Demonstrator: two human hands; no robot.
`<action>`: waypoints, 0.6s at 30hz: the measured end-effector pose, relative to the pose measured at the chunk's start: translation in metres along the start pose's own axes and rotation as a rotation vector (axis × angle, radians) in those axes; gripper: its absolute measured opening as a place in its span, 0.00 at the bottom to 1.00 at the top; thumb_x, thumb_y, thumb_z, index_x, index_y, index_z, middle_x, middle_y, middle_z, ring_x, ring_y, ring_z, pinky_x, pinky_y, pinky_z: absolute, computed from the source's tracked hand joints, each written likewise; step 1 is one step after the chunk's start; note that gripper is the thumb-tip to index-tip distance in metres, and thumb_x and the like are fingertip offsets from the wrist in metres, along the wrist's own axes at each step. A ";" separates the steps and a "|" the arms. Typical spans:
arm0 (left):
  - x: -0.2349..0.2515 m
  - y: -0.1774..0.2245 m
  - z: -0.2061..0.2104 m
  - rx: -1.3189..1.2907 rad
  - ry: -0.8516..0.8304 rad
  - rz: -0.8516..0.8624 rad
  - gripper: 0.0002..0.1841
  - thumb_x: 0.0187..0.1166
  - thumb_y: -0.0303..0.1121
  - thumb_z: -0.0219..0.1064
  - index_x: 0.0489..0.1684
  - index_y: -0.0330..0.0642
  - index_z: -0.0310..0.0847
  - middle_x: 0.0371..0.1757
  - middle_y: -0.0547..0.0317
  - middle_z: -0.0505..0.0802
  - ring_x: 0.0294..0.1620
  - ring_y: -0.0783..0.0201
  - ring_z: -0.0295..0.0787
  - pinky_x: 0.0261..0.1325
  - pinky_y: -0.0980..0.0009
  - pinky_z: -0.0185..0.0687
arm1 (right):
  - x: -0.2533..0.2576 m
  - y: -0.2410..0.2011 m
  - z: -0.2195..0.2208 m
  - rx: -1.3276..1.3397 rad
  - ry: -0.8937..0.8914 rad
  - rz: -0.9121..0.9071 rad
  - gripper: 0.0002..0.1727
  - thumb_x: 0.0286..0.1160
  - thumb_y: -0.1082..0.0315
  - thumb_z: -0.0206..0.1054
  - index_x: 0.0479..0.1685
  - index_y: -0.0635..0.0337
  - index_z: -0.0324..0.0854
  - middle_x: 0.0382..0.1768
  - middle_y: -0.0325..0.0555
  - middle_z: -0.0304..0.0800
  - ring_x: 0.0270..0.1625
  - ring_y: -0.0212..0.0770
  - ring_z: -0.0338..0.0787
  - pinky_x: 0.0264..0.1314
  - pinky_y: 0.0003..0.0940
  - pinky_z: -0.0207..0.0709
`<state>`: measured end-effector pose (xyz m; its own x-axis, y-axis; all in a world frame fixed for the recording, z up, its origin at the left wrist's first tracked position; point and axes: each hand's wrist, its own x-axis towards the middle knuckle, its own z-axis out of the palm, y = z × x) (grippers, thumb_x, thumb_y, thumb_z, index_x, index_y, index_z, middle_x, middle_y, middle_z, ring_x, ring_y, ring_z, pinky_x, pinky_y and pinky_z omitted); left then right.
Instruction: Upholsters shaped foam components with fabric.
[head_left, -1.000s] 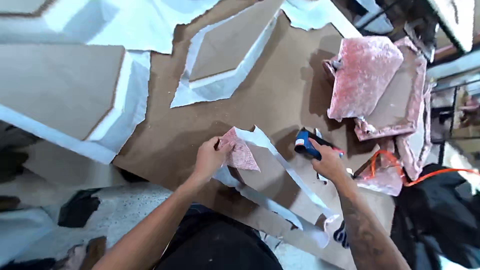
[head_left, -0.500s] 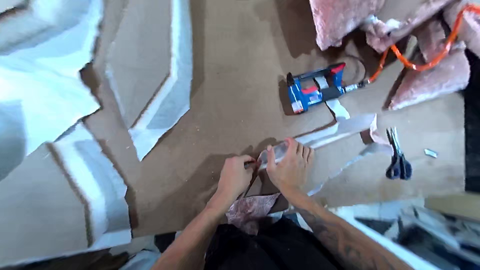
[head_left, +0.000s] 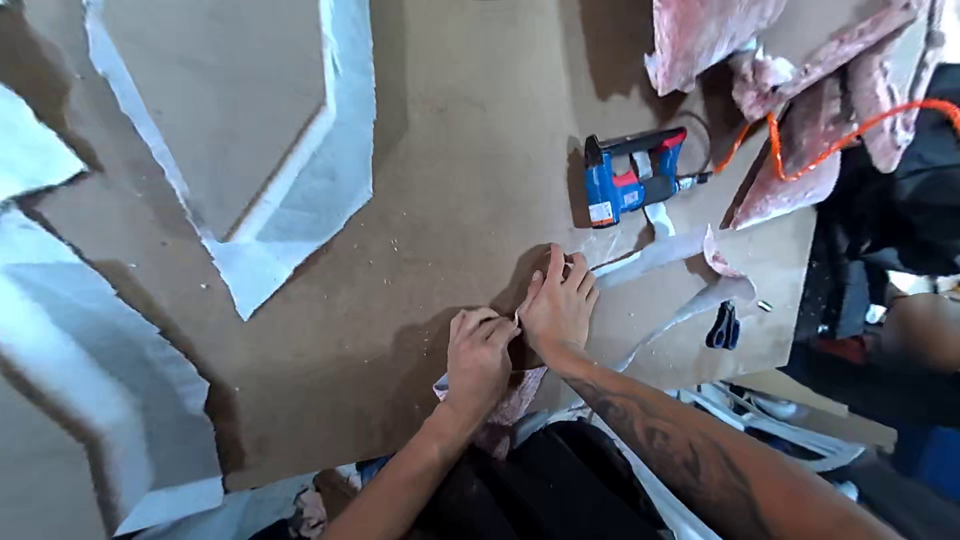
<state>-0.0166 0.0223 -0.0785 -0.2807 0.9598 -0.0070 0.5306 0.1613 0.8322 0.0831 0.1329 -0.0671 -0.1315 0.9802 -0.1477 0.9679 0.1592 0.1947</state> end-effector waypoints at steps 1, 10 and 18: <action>-0.004 -0.005 0.006 -0.024 0.070 0.033 0.08 0.80 0.29 0.67 0.39 0.47 0.96 0.47 0.62 0.98 0.60 0.60 0.92 0.77 0.54 0.76 | -0.001 -0.002 0.007 0.002 0.008 -0.002 0.33 0.88 0.47 0.45 0.90 0.47 0.62 0.80 0.65 0.69 0.77 0.67 0.73 0.73 0.65 0.68; -0.013 0.011 0.003 -0.214 0.185 -0.058 0.08 0.80 0.29 0.68 0.39 0.43 0.95 0.48 0.60 0.98 0.56 0.67 0.95 0.65 0.65 0.91 | -0.013 0.009 -0.004 0.265 0.029 -0.042 0.28 0.91 0.49 0.41 0.79 0.50 0.73 0.77 0.59 0.73 0.76 0.63 0.76 0.71 0.63 0.71; -0.057 0.039 0.030 0.163 0.211 0.102 0.10 0.78 0.23 0.66 0.47 0.40 0.94 0.61 0.55 0.95 0.68 0.59 0.90 0.74 0.61 0.84 | -0.022 0.037 -0.006 0.880 0.130 -0.114 0.24 0.92 0.54 0.46 0.72 0.59 0.75 0.60 0.51 0.84 0.62 0.46 0.84 0.66 0.48 0.78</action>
<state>0.0446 -0.0188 -0.0622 -0.3707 0.9066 0.2016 0.6812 0.1179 0.7225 0.1204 0.1184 -0.0510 -0.2085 0.9780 0.0011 0.7543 0.1615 -0.6363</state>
